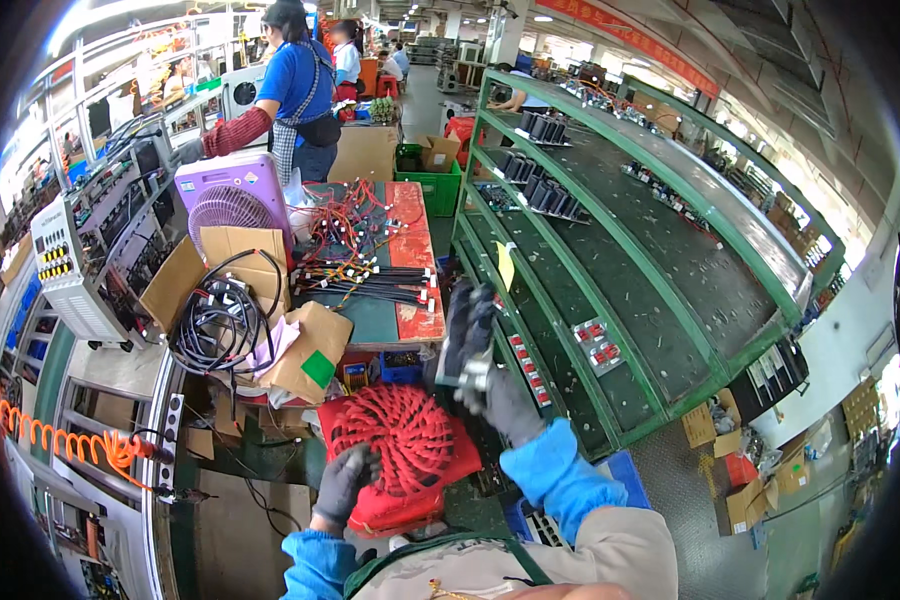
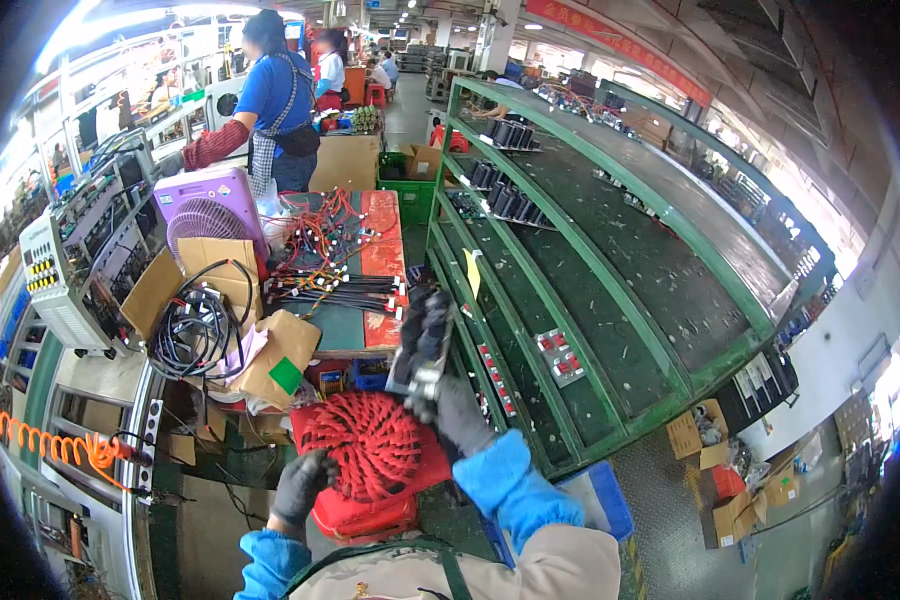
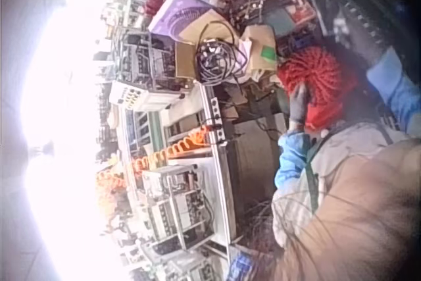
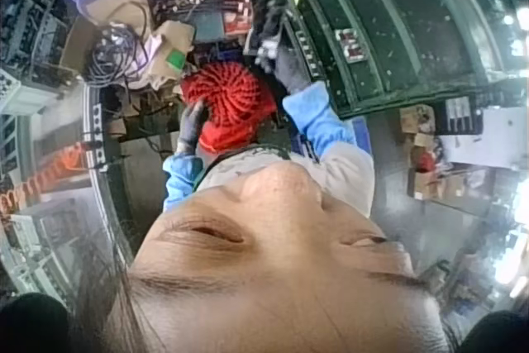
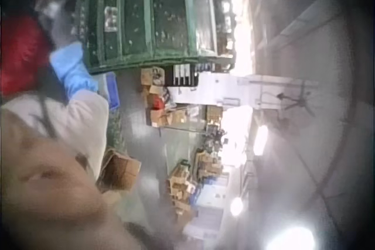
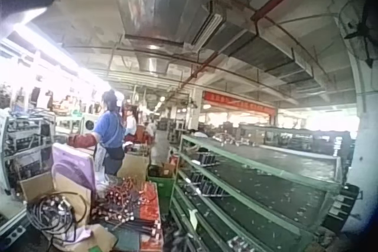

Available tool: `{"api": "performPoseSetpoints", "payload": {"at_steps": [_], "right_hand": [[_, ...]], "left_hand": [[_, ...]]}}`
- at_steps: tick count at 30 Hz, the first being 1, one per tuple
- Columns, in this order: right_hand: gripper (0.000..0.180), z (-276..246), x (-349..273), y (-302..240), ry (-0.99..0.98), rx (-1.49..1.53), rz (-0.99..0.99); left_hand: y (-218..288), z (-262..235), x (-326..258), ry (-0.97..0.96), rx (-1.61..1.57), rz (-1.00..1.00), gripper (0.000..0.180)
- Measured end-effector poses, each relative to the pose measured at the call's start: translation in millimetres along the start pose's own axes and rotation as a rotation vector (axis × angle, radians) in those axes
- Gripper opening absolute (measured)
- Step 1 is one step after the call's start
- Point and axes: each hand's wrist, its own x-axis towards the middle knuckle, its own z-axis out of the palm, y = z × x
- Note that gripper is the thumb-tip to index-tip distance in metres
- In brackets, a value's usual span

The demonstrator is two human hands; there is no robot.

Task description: The person assembles an electronic device by first using a screwdriver to tighten screws on a circuit board. They then retrieve small components from blue bins and attach them to the board. Finally, they use a power drill to secure additional parts onto the assembly.

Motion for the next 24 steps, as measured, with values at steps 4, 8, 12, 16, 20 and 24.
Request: {"api": "performPoseSetpoints", "payload": {"at_steps": [4,8,12,16,20,24], "right_hand": [[0.034,36.6,-70.0,29.9,-0.285,0.123,0.322],[0.033,75.4,-112.8,68.1,-0.586,0.203,0.47],[0.031,111.6,-129.7,68.8,-0.708,-0.056,0.473],[0.035,80.5,-124.7,108.9,-0.63,0.045,0.066],[0.028,44.5,-112.5,83.9,-0.015,-0.071,0.222],[0.027,25.2,-103.2,49.6,0.182,-0.106,0.089]], "left_hand": [[41.0,39.0,16.4,-0.349,-0.397,-0.015,0.076],[40.0,46.7,-8.9,-0.273,-0.765,-0.015,0.081],[35.6,11.9,-47.7,-0.087,-0.671,0.012,0.073],[31.0,-41.7,-76.2,-0.003,-0.793,0.13,0.071],[45.5,-72.1,-114.7,0.238,-0.676,0.185,0.059],[52.1,-67.5,-123.4,0.453,-0.681,0.197,0.059]]}}
